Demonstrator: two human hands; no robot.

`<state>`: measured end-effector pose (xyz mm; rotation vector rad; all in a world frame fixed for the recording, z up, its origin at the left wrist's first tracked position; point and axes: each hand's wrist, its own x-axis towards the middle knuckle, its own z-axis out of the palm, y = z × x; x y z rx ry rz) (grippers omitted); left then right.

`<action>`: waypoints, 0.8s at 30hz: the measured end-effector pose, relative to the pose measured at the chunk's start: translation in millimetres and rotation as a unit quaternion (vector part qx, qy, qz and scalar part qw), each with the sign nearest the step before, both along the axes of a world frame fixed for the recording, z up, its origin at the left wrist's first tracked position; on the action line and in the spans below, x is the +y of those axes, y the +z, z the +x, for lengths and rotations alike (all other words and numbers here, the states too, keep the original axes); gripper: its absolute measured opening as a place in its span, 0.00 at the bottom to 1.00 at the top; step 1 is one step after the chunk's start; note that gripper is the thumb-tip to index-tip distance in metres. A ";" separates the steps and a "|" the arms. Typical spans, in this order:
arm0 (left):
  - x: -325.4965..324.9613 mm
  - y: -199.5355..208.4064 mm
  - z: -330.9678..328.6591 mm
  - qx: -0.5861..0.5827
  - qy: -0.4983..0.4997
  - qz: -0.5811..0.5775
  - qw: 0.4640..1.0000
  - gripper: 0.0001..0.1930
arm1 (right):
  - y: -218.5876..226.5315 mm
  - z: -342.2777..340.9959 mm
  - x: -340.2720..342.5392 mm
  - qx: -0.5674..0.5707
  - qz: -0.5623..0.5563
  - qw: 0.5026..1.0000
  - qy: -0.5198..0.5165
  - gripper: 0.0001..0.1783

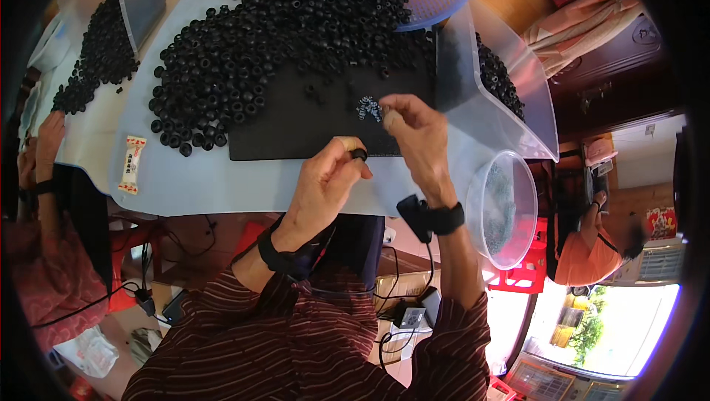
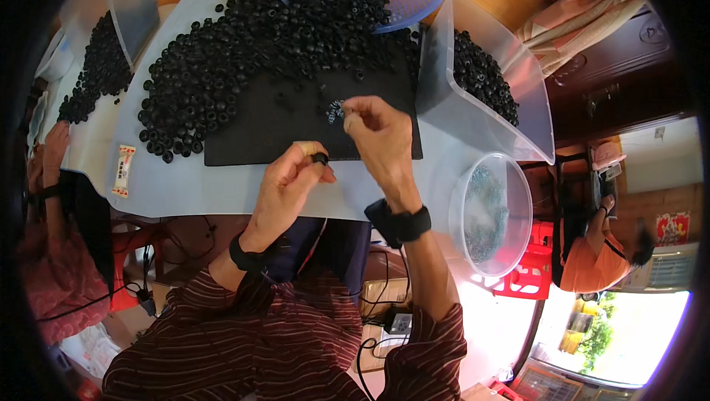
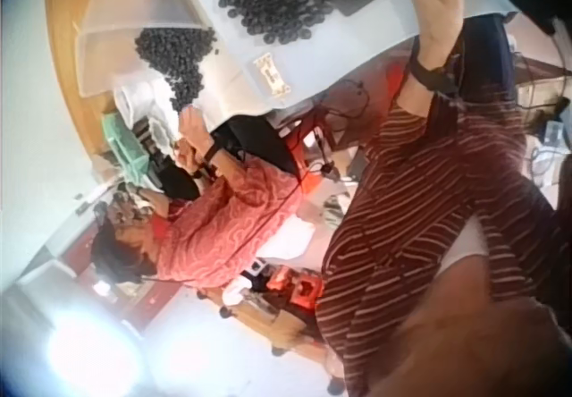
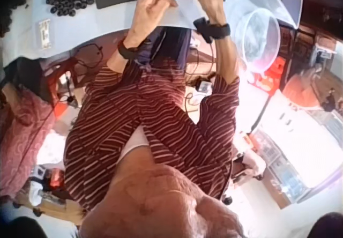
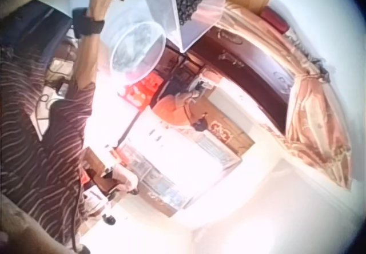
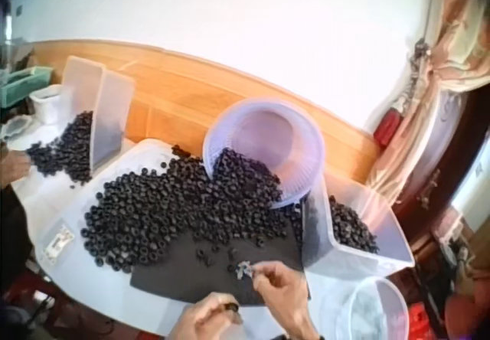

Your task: Manually sort and assemble small black plastic circular components with tiny blue beads.

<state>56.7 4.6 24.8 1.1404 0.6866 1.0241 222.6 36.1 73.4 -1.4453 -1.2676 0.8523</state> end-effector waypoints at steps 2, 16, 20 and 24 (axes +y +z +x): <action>-0.1 -4.5 7.9 -0.022 0.031 0.039 0.999 0.08 | -3.6 1.7 -22.4 0.071 -0.012 0.997 0.030 0.08; -4.5 0.1 12.3 -0.007 0.038 0.058 0.998 0.08 | -13.1 -15.7 -60.1 0.022 0.088 0.996 0.018 0.08; -3.4 -0.8 8.9 -0.026 0.032 0.065 0.997 0.08 | -6.4 -26.2 -61.4 0.010 0.068 0.998 0.016 0.09; -3.1 2.7 3.9 0.005 0.008 0.072 0.997 0.10 | -7.1 -33.8 -59.5 -0.049 0.104 0.993 -0.013 0.07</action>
